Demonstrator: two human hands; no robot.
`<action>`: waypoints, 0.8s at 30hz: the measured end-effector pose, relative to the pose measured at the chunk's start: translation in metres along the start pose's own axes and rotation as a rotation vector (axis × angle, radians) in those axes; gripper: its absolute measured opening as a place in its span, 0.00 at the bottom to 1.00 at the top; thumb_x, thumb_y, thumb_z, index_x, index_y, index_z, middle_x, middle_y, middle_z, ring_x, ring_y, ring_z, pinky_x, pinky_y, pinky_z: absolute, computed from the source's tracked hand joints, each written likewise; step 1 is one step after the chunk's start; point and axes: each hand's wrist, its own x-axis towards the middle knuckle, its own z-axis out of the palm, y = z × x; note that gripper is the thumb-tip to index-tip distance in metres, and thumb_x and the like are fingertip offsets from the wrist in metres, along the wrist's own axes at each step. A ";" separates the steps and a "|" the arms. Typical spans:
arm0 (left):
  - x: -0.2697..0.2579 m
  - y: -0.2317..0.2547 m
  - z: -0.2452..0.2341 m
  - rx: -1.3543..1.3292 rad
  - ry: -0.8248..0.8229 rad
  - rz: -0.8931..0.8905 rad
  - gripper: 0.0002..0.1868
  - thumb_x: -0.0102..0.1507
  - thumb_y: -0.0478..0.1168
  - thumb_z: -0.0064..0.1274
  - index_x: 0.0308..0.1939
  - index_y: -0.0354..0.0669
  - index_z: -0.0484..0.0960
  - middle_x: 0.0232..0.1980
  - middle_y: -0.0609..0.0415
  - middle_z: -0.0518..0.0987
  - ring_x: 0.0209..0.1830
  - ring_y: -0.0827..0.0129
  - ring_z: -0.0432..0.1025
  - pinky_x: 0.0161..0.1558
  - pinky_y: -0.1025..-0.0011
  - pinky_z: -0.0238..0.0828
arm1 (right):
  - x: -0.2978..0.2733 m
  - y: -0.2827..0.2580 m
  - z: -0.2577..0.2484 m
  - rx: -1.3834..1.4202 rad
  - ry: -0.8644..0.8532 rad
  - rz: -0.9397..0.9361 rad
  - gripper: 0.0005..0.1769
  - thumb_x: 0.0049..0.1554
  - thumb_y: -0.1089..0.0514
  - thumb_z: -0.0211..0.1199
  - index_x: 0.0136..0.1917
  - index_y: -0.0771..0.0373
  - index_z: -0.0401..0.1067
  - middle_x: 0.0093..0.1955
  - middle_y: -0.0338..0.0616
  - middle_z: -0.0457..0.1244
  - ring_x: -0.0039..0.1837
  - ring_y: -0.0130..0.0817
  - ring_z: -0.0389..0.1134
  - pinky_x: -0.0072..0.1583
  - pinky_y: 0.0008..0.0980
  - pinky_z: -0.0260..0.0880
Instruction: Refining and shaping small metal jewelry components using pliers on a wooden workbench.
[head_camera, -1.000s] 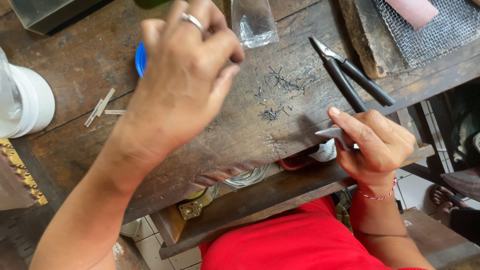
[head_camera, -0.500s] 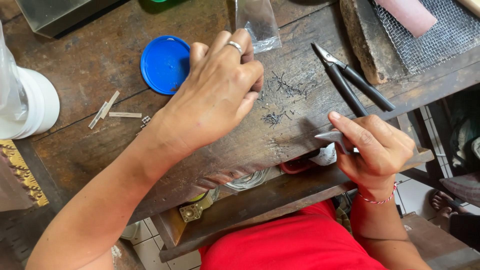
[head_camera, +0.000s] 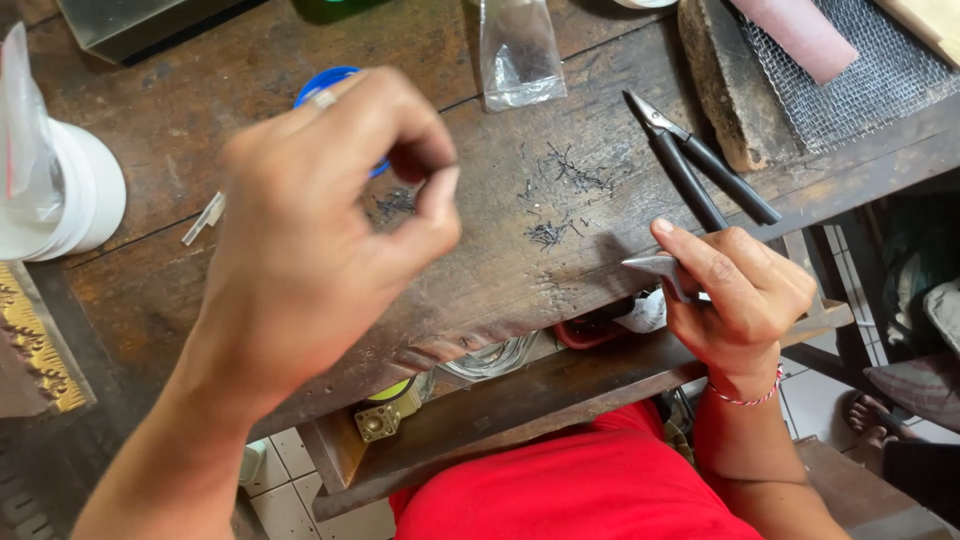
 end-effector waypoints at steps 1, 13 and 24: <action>-0.009 0.004 0.000 0.003 0.005 0.000 0.09 0.65 0.23 0.55 0.39 0.37 0.73 0.37 0.52 0.75 0.36 0.65 0.69 0.42 0.67 0.64 | 0.002 -0.002 0.000 0.001 0.001 -0.005 0.27 0.50 0.80 0.55 0.59 0.69 0.81 0.34 0.43 0.59 0.33 0.36 0.57 0.38 0.32 0.51; -0.084 0.000 0.088 -1.393 0.404 -0.555 0.04 0.66 0.31 0.56 0.45 0.35 0.81 0.41 0.46 0.84 0.40 0.66 0.78 0.50 0.74 0.77 | 0.048 -0.076 -0.013 0.408 -0.366 0.223 0.22 0.63 0.67 0.63 0.70 0.62 0.71 0.37 0.42 0.60 0.34 0.30 0.56 0.42 0.28 0.58; -0.098 0.004 0.103 -1.522 0.427 -0.489 0.05 0.69 0.33 0.55 0.48 0.36 0.82 0.49 0.46 0.83 0.53 0.65 0.78 0.59 0.69 0.78 | 0.040 -0.084 -0.001 0.347 -0.332 0.131 0.26 0.61 0.71 0.56 0.72 0.60 0.69 0.39 0.42 0.57 0.35 0.35 0.55 0.41 0.32 0.56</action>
